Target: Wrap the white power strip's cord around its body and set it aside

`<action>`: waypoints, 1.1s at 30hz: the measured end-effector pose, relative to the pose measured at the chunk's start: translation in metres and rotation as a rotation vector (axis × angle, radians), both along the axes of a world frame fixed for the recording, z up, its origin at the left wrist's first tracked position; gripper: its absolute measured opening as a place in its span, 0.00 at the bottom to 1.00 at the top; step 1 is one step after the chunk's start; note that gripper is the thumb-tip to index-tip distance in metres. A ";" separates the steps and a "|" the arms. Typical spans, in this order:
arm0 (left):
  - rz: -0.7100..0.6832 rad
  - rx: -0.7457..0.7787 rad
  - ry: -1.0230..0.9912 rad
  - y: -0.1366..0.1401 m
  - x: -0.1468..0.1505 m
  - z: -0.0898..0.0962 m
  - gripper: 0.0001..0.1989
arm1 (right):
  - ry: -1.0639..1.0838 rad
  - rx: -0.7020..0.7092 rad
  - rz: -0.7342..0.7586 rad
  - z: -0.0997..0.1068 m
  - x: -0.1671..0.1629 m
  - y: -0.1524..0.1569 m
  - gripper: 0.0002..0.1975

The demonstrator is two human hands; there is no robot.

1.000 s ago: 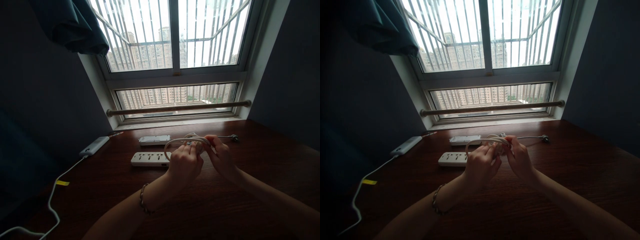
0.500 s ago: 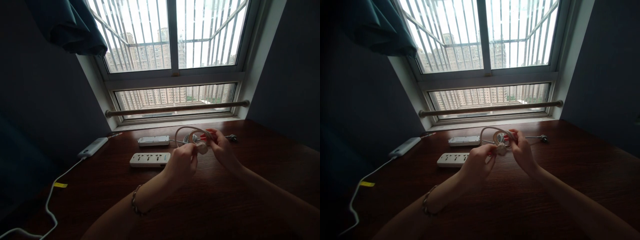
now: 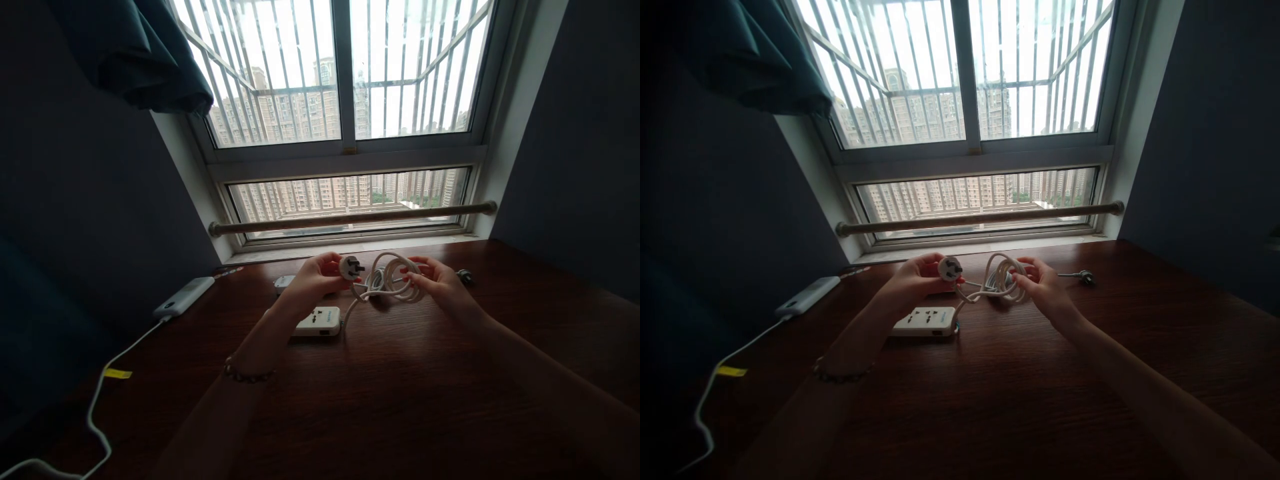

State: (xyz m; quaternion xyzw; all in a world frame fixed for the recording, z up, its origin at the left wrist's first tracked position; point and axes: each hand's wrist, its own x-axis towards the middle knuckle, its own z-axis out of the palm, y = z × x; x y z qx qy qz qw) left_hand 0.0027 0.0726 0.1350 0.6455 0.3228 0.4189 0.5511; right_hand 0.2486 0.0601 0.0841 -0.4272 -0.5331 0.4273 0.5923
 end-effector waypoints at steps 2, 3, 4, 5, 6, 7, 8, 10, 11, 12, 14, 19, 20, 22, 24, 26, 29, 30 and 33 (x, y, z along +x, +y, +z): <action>-0.017 0.017 -0.002 0.000 0.000 0.000 0.16 | -0.052 0.031 -0.020 0.002 -0.002 -0.002 0.25; -0.032 0.048 0.004 -0.001 0.002 -0.001 0.16 | -0.060 0.053 -0.032 0.003 -0.003 -0.004 0.24; -0.049 0.092 0.023 -0.003 0.004 -0.001 0.15 | -0.058 0.072 -0.037 0.005 -0.005 -0.006 0.23; -0.064 0.152 0.055 -0.005 0.007 -0.003 0.14 | -0.045 0.086 -0.036 0.006 -0.006 -0.008 0.23; -0.070 0.231 0.105 -0.007 0.011 -0.004 0.12 | -0.024 0.093 -0.025 0.007 -0.007 -0.010 0.22; -0.062 0.333 0.174 -0.010 0.014 -0.006 0.09 | 0.003 0.097 -0.008 0.007 -0.009 -0.012 0.22; -0.039 0.456 0.254 -0.013 0.018 -0.008 0.07 | 0.026 0.105 0.013 0.008 -0.010 -0.013 0.22; 0.030 0.726 0.416 -0.019 0.027 -0.013 0.04 | 0.045 0.148 0.064 0.008 -0.012 -0.017 0.20; 0.060 0.848 0.475 -0.022 0.031 -0.016 0.04 | 0.041 0.180 0.098 0.008 -0.014 -0.019 0.19; 0.084 0.952 0.523 -0.025 0.036 -0.020 0.05 | 0.035 0.210 0.139 0.008 -0.015 -0.022 0.18; 0.146 1.120 0.594 -0.029 0.044 -0.030 0.04 | 0.032 0.256 0.226 0.010 -0.018 -0.027 0.17; 0.457 1.463 0.673 -0.031 0.056 -0.055 0.07 | -0.006 0.286 0.345 0.011 -0.023 -0.037 0.27; 0.495 1.489 0.672 -0.030 0.056 -0.059 0.07 | -0.016 0.289 0.363 0.010 -0.023 -0.038 0.29; 0.540 1.477 0.673 -0.027 0.056 -0.064 0.07 | -0.018 0.301 0.433 0.008 -0.024 -0.038 0.34; 0.570 1.418 0.670 -0.024 0.056 -0.067 0.08 | -0.015 0.296 0.541 0.004 -0.025 -0.037 0.37; 0.605 1.355 0.666 -0.022 0.056 -0.067 0.08 | -0.024 0.266 0.588 0.002 -0.026 -0.036 0.36; 0.659 1.268 0.691 -0.021 0.058 -0.066 0.09 | -0.040 0.258 0.530 0.000 -0.028 -0.036 0.34; 0.659 1.222 0.708 -0.021 0.059 -0.065 0.10 | -0.042 0.266 0.506 0.000 -0.028 -0.036 0.33; 0.549 0.920 0.726 -0.017 0.055 -0.059 0.13 | -0.047 0.291 0.465 0.000 -0.028 -0.035 0.32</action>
